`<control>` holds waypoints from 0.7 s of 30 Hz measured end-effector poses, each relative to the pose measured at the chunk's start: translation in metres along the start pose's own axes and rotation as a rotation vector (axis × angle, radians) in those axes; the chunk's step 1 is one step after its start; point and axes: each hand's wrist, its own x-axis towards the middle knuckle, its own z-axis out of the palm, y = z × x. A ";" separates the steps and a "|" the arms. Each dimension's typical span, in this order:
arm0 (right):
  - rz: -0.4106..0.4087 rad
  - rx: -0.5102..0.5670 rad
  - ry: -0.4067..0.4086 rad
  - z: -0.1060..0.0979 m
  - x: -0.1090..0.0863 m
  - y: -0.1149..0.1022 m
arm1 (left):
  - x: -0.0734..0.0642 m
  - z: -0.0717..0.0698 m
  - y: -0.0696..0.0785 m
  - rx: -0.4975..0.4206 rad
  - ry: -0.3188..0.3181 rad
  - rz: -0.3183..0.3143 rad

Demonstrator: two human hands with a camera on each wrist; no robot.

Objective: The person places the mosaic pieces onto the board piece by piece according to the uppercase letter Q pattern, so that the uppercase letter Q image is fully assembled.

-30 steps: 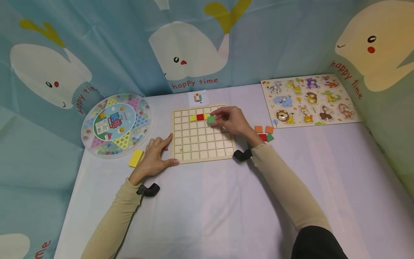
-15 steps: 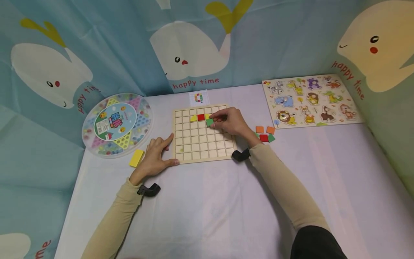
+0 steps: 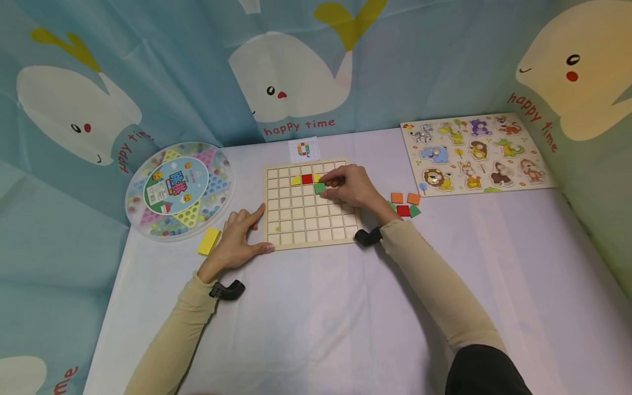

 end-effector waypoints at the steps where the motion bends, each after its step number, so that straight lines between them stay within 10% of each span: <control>1: 0.001 0.002 -0.001 0.000 0.000 0.000 | 0.000 0.000 0.000 0.001 0.002 0.002; 21: 0.013 0.031 0.001 0.000 0.001 0.001 | 0.001 0.001 -0.002 0.017 0.003 -0.004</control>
